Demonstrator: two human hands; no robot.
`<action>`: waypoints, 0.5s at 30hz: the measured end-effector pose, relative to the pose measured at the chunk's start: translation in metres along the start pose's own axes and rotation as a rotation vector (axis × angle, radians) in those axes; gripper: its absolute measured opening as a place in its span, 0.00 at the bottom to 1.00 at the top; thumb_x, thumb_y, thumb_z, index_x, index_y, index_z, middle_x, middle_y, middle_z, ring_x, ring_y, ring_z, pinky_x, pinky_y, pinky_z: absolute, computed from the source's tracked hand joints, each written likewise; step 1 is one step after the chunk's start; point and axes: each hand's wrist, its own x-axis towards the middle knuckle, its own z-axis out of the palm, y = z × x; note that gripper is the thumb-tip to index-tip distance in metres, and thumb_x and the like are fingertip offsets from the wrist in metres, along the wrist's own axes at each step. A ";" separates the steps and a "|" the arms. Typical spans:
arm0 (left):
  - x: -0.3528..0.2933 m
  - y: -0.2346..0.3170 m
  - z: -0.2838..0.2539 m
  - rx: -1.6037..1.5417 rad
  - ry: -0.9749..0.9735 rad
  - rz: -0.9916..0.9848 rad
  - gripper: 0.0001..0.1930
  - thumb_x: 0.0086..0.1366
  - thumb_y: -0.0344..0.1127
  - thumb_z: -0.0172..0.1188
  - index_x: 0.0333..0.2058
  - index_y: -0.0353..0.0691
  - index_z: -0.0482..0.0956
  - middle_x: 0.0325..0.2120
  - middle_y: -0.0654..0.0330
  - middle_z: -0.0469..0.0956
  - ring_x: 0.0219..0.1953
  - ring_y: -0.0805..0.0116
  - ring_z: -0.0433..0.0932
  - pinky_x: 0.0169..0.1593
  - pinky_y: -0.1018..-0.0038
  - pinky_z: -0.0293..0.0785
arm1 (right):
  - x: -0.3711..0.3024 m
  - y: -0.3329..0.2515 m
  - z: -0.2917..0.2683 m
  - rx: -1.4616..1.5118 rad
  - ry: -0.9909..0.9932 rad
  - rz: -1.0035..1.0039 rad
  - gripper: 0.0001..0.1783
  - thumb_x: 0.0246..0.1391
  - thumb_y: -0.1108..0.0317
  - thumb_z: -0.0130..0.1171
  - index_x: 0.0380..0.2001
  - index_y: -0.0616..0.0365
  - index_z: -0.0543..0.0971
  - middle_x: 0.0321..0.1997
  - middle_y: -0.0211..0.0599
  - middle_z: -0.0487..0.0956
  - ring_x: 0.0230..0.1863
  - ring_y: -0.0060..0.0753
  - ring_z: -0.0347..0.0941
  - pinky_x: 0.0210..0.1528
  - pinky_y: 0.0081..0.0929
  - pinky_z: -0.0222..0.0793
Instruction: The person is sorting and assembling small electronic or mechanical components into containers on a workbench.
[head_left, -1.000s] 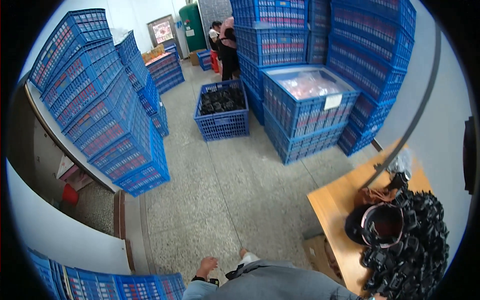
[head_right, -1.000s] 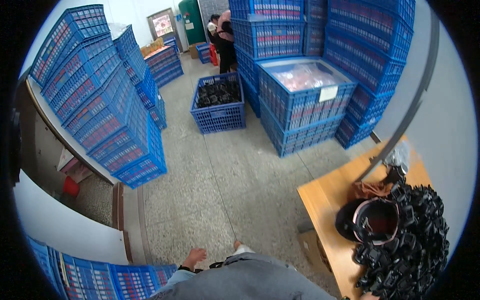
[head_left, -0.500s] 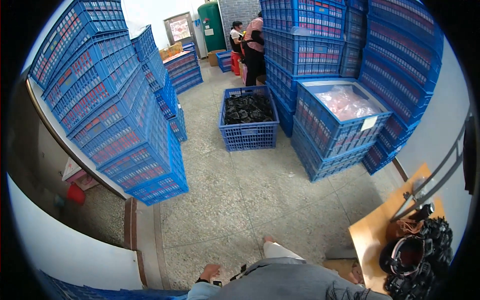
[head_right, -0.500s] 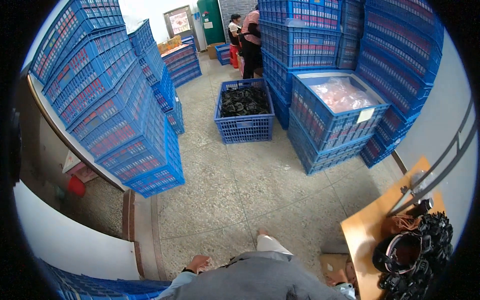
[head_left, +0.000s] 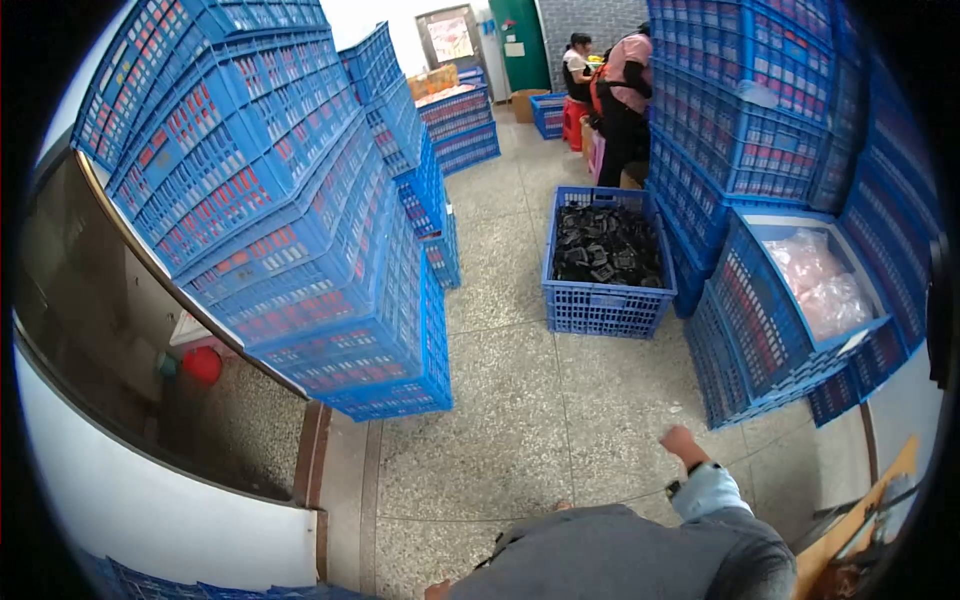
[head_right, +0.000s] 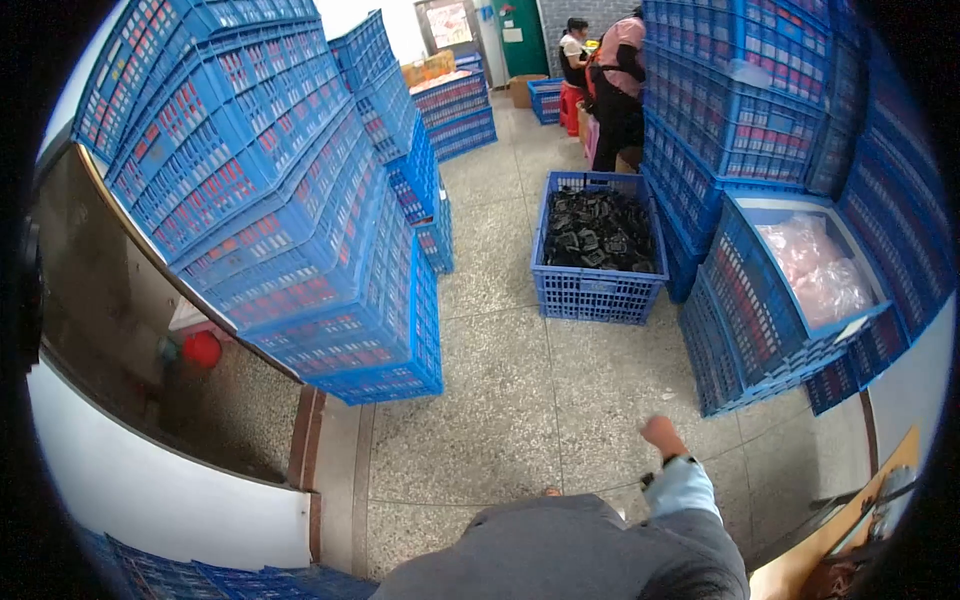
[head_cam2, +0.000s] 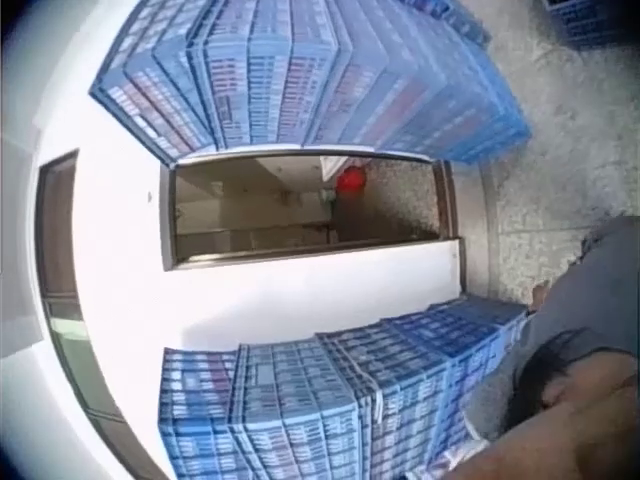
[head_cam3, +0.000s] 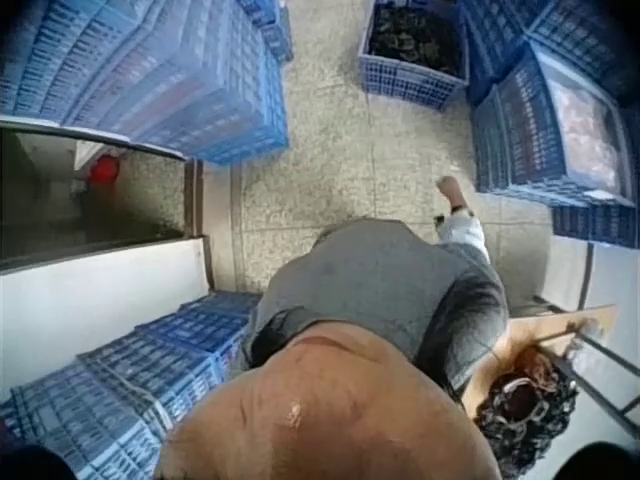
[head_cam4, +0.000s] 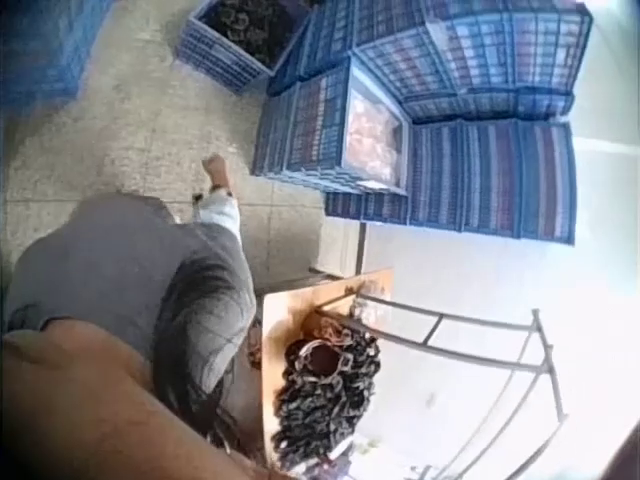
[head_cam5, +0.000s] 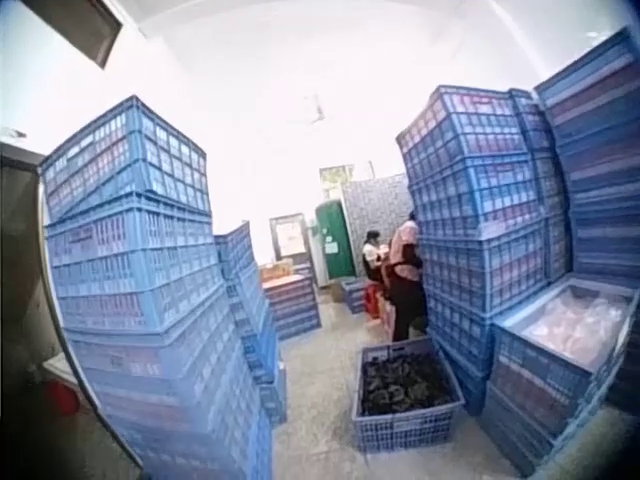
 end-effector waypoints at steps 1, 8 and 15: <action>-0.011 -0.006 0.010 -0.055 0.007 -0.052 0.14 0.46 0.40 0.47 0.32 0.41 0.71 0.26 0.53 0.71 0.30 0.61 0.71 0.27 0.65 0.66 | 0.031 -0.087 -0.077 0.214 0.073 -0.110 0.14 0.34 0.58 0.47 0.15 0.59 0.73 0.23 0.43 0.72 0.28 0.45 0.66 0.31 0.39 0.61; 0.114 0.045 -0.105 -0.130 0.013 0.032 0.15 0.47 0.40 0.46 0.33 0.40 0.70 0.27 0.50 0.71 0.30 0.59 0.70 0.29 0.64 0.66 | 0.184 -0.223 -0.167 0.324 -0.081 -0.290 0.16 0.32 0.57 0.50 0.23 0.57 0.73 0.28 0.46 0.71 0.32 0.47 0.66 0.34 0.36 0.61; 0.258 0.111 -0.326 -0.089 -0.014 0.183 0.15 0.48 0.40 0.46 0.33 0.39 0.70 0.28 0.47 0.70 0.30 0.57 0.70 0.30 0.63 0.66 | 0.251 -0.193 -0.120 0.108 -0.327 -0.201 0.16 0.35 0.52 0.51 0.18 0.53 0.74 0.23 0.40 0.72 0.30 0.43 0.66 0.32 0.36 0.60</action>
